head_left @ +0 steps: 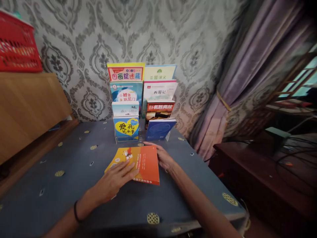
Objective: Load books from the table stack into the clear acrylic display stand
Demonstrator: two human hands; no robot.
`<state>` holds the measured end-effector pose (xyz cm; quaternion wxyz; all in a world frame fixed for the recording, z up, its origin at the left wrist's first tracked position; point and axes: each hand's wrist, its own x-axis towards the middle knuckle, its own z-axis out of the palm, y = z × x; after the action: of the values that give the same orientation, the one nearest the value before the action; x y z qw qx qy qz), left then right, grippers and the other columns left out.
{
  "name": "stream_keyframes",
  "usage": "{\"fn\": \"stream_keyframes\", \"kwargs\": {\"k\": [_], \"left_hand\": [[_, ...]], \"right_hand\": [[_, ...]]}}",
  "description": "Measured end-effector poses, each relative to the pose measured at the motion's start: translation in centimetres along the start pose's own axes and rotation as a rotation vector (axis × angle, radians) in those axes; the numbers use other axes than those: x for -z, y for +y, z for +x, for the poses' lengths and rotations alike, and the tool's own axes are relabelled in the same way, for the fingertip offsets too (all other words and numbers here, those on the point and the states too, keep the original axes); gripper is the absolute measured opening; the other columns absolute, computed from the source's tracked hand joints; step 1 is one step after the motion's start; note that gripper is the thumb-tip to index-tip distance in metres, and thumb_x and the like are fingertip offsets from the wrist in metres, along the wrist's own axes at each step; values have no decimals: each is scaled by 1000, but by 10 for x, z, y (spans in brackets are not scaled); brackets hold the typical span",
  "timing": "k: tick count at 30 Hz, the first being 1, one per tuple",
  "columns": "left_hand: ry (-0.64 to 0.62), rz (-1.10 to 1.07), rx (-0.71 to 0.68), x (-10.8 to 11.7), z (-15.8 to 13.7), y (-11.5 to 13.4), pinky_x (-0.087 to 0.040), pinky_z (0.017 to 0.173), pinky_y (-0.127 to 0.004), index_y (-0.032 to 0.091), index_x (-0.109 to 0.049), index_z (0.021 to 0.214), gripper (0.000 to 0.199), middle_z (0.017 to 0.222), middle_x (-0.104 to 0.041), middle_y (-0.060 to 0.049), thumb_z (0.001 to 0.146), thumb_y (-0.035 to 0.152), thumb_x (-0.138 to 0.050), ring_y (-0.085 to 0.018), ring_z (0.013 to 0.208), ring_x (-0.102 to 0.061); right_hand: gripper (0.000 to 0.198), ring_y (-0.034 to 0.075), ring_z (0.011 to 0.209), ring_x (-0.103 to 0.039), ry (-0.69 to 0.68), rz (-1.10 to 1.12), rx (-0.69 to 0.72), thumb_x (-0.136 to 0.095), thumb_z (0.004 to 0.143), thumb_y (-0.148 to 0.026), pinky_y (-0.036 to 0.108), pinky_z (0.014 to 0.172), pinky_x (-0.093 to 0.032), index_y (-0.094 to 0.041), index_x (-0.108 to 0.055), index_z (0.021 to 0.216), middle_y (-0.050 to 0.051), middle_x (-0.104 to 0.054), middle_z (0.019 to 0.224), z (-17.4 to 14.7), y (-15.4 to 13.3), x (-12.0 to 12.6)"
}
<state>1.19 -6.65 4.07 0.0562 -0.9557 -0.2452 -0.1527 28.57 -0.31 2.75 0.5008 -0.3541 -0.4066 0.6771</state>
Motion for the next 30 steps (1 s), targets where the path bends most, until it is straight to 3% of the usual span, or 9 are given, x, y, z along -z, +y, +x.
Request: {"fn": "stream_keyframes", "kwargs": {"k": [4, 7, 9, 11, 15, 17, 20, 24, 30], "left_hand": [[-101, -22, 27, -28, -16, 9, -38, 118, -41, 31, -32, 154, 74, 157, -42, -1, 89, -5, -38, -21, 149, -30], [-160, -40, 27, -34, -21, 13, -35, 119, -43, 32, -33, 153, 73, 158, -41, -1, 90, -3, -42, -23, 150, -26], [-174, -52, 30, -33, -21, 13, -35, 119, -43, 33, -32, 153, 74, 158, -40, 0, 89, -4, -42, -22, 151, -26], [-156, -78, 32, -32, -20, 14, -37, 119, -44, 32, -33, 153, 74, 157, -41, -1, 89, -5, -41, -23, 150, -27], [-58, -196, 41, -27, -14, 17, -42, 115, -42, 31, -45, 147, 63, 148, -54, -3, 92, 0, -45, -22, 140, -46], [-32, -238, 63, -25, -12, 19, -45, 112, -41, 32, -50, 143, 59, 141, -59, -3, 93, 1, -45, -22, 132, -55], [-59, -226, 78, -22, -11, 21, -50, 106, -43, 32, -51, 142, 58, 136, -63, -5, 93, 2, -44, -24, 126, -59], [-83, -192, 62, -24, -13, 20, -46, 111, -45, 31, -42, 148, 61, 142, -59, -5, 94, 2, -44, -24, 134, -53], [-76, -195, 75, -38, -23, 15, -36, 119, -44, 33, -38, 150, 70, 154, -47, -1, 90, -3, -39, -22, 149, -30]], "right_hand": [[38, 14, 65, -70, 36, -22, -30, -80, 70, -31, 25, 64, -55, -20, -73, 105, 3, -76, 77, 6, 19, 22], [38, 21, 82, -74, 78, -159, 74, -76, 77, -47, 35, 81, -58, -20, -73, 104, 8, -78, 90, 8, 19, 28], [44, 24, 94, -73, 58, -333, 181, -71, 81, -56, 42, 93, -55, -21, -72, 107, 10, -77, 99, 5, 15, 18], [49, 25, 108, -69, -85, -541, 265, -61, 87, -61, 46, 103, -49, -21, -72, 112, 10, -75, 112, -4, 11, -5], [48, 22, 128, -58, -663, -847, 315, -40, 101, -52, 43, 114, -39, -23, -67, 126, 7, -67, 133, -20, 17, -69], [41, 21, 132, -54, -768, -959, 336, -41, 102, -44, 41, 118, -33, -25, -64, 131, 4, -65, 135, -19, 26, -93], [40, 21, 143, -42, -724, -1098, 337, -46, 101, -40, 42, 124, -21, -25, -62, 133, 3, -58, 144, -5, 37, -101], [49, 24, 149, -31, -553, -1182, 309, -47, 99, -46, 48, 125, -13, -21, -55, 141, 8, -45, 155, 15, 43, -76], [61, 30, 143, -41, -323, -1199, 266, -49, 96, -56, 52, 120, -26, -18, -52, 143, 13, -49, 151, 6, 33, -29]]}}
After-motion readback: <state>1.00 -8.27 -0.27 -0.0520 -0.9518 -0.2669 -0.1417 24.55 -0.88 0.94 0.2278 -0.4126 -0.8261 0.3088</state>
